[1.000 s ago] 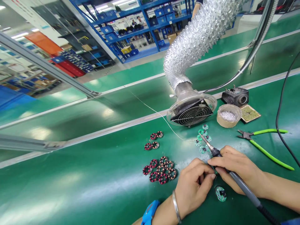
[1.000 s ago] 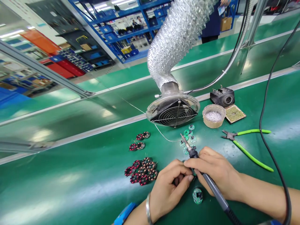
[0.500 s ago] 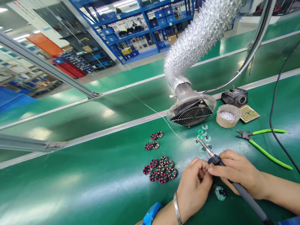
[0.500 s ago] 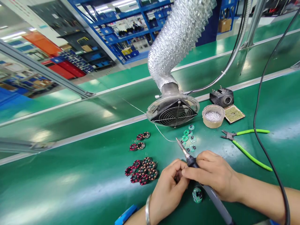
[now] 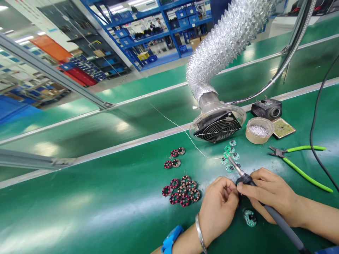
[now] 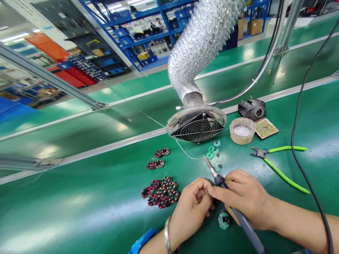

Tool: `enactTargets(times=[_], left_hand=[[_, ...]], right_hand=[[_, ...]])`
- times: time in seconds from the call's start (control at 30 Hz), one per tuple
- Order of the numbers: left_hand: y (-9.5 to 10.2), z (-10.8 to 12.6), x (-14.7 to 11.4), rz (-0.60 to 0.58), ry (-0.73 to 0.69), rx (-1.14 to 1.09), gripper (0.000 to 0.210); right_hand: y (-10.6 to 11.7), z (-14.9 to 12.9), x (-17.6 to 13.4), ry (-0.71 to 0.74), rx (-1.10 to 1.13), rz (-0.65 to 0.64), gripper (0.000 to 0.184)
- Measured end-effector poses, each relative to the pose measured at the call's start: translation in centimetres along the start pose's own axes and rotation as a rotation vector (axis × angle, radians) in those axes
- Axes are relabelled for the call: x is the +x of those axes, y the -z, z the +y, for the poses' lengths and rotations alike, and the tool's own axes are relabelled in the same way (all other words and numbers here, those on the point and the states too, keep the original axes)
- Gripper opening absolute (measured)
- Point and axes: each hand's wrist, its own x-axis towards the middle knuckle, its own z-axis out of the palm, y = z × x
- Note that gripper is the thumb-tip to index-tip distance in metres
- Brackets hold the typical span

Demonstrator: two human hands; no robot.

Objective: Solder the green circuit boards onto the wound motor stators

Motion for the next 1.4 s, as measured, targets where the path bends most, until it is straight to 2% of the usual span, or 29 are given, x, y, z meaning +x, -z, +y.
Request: enactTargets(times=[0.17,0.33,0.6,0.8,0.97,1.1,1.4], left_hand=[[0.1,0.0,-0.1,-0.017,-0.002,0.001,0.010],[0.2,0.1,0.0,-0.015,-0.019,0.028,0.011],[0.1,0.0,-0.2,0.008,0.004,0.019,0.012],[0.1,-0.2,-0.2,0.016,0.014,0.020,0.012],[0.0,-0.3,-0.4,0.021,0.001,0.012,0.013],[-0.1,-0.4,-0.5,0.027,-0.017,0.010,0.013],[-0.2,-0.4,-0.6,0.035,-0.030,0.006,0.014]], right_hand=[[0.1,-0.5,0.8,-0.109,0.120,0.036,0.036],[0.1,-0.5,0.9,-0.146,0.190,-0.004,0.038],[1.3,0.4,1.8,-0.203,0.343,-0.176,0.037],[1.6,0.8,1.9,-0.175,0.351,-0.214,0.037],[1.1,0.5,1.4,-0.106,0.253,-0.126,0.037],[0.7,0.2,1.1,-0.032,0.213,-0.123,0.038],[0.7,0.0,1.2,-0.021,0.208,-0.082,0.036]])
